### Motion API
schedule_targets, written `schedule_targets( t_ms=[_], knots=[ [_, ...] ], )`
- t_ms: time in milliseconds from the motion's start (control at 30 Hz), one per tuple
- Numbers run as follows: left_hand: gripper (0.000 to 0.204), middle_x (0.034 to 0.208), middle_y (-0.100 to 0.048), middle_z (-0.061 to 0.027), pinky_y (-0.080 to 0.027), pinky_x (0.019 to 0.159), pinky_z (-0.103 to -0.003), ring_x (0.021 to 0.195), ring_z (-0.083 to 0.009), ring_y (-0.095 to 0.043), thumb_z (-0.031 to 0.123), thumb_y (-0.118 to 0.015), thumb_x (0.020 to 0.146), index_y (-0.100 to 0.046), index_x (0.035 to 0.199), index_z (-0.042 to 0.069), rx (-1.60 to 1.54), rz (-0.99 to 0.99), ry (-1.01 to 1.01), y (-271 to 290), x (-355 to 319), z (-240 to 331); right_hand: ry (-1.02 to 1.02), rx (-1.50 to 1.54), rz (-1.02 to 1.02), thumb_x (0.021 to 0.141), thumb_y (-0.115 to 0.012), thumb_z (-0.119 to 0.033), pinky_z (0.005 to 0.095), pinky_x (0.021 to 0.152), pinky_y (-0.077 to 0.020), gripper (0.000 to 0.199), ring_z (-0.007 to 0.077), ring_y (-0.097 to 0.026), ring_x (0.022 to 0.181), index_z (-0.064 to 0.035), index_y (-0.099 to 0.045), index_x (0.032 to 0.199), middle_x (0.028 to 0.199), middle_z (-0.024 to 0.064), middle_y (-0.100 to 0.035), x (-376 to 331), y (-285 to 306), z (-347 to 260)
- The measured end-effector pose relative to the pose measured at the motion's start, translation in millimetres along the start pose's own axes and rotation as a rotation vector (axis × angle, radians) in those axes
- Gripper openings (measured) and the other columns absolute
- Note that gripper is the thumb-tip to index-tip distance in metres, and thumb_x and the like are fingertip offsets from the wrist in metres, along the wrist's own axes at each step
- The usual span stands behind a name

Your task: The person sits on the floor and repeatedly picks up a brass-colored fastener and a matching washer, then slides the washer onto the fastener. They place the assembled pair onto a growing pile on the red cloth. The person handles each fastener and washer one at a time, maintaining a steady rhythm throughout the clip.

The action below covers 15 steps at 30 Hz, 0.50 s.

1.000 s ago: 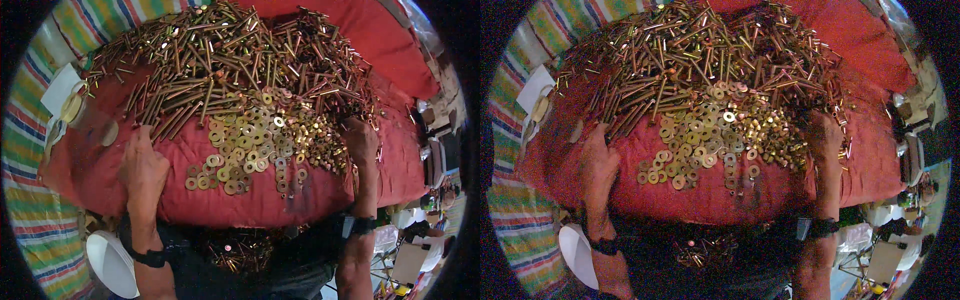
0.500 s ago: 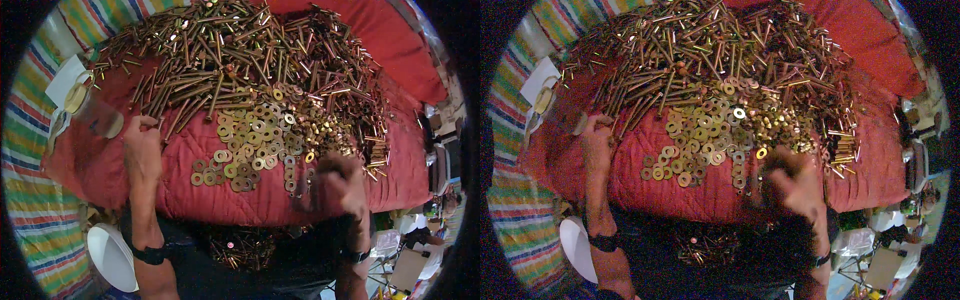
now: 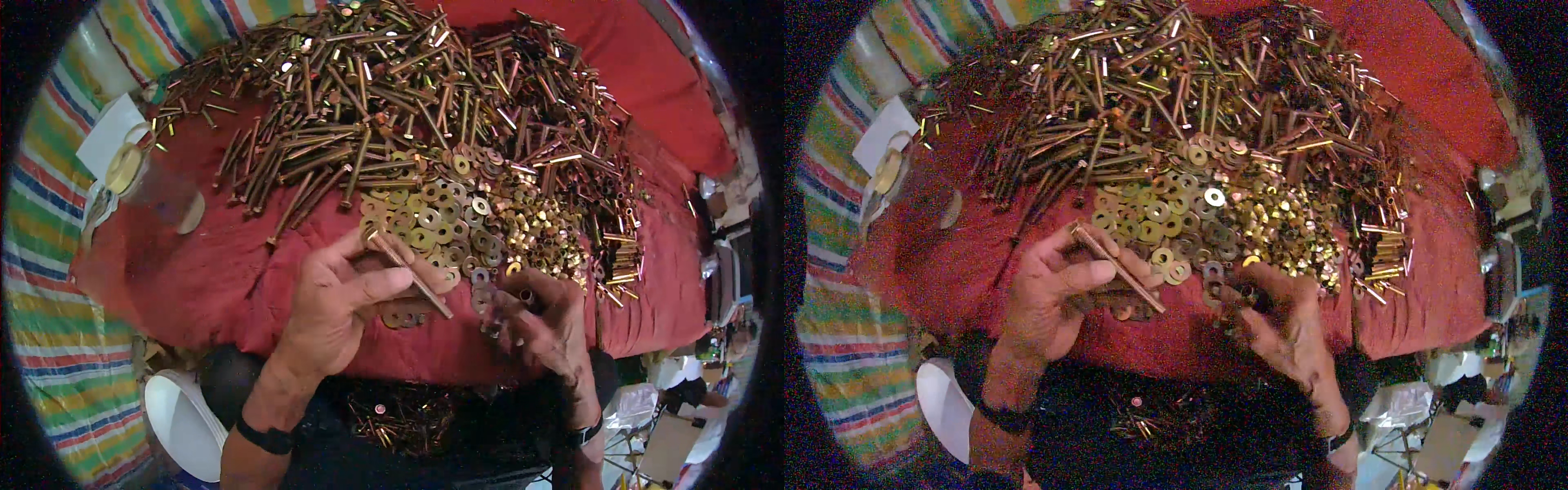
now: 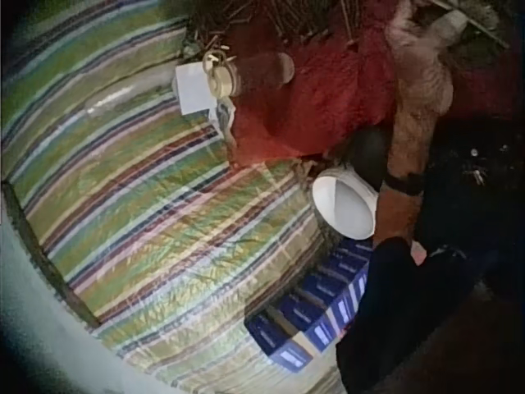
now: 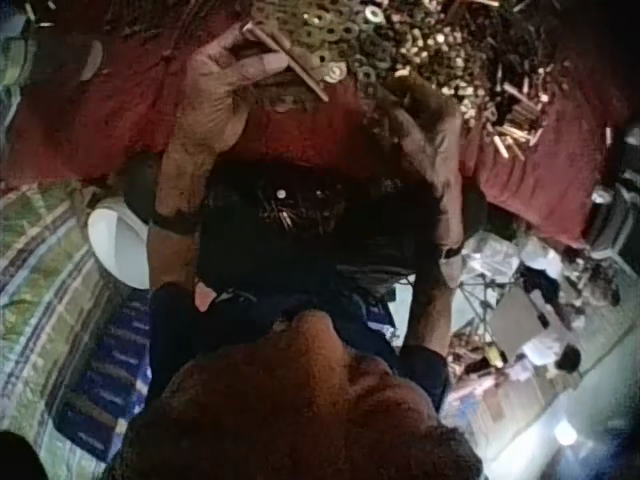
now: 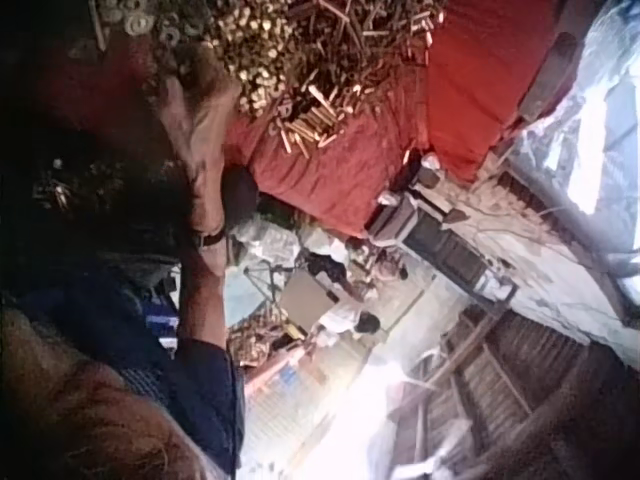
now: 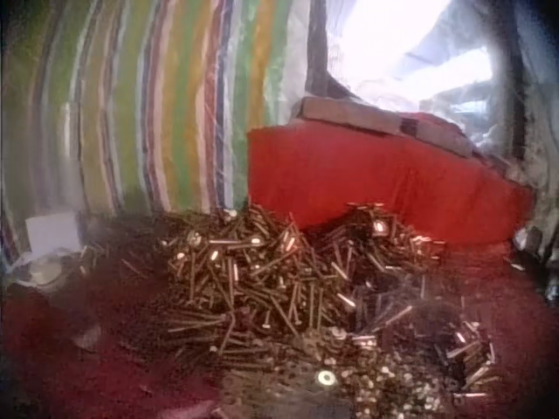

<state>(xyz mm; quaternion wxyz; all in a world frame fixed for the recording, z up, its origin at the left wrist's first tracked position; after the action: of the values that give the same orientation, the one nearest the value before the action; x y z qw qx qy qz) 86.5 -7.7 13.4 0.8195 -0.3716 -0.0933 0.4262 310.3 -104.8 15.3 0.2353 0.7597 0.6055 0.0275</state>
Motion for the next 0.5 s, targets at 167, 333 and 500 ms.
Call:
schedule_targets(
  t_ms=[167, 333, 500],
  knots=[
    [0.013, 0.114, -0.07, -0.0251, -0.063, 0.095, -0.048, 0.107, -0.0345, -0.072, -0.009, -0.063, 0.093, -0.058, 0.104, -0.003, -0.018, 0.049, -0.123, -8.9, 2.9, -19.1, 0.054, 0.158, 0.112, 0.092, -0.072, -0.002, 0.0269, 0.061, -0.055, 0.015, 0.0113, -0.065, 0.069, 0.0041, -0.066, 0.104, 0.084, 0.0072, -0.071, -5.1, -12.7, -10.1],
    [0.011, 0.115, -0.07, -0.0246, -0.063, 0.093, -0.042, 0.105, -0.0315, -0.073, -0.009, -0.068, 0.091, -0.062, 0.1, -0.005, 0.187, 0.044, -0.271, -12.4, -0.1, -28.0, 0.154, 0.035, 0.176, 0.091, -0.073, -0.004, 0.0252, 0.059, -0.0513, 0.013, 0.0079, -0.064, 0.069, 0.0027, -0.068, 0.101, 0.08, 0.0053, -0.072, -4.3, -17.0, -14.8],
    [0.012, 0.102, -0.076, -0.0172, -0.061, 0.085, -0.032, 0.097, -0.0242, -0.076, -0.004, -0.077, 0.086, -0.069, 0.095, -0.003, 0.936, 0.01, -0.573, -25.4, -13.3, -16.0, 0.068, 0.123, 0.116, 0.095, -0.068, -0.007, 0.0255, 0.052, -0.0491, 0.015, 0.0096, -0.063, 0.061, 0.0044, -0.067, 0.104, 0.08, 0.0083, -0.072, -7.3, -5.6, -16.6]
  ],
)
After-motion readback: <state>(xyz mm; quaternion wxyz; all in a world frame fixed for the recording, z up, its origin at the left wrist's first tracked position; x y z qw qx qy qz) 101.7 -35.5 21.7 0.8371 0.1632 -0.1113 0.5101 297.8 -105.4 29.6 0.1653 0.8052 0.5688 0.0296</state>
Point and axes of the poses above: each hand's wrist, its own x-axis towards the middle knuckle, its own y-axis out of the back of the hand, z = x × y, the point moved 5 cm from there along x, towards the middle knuckle
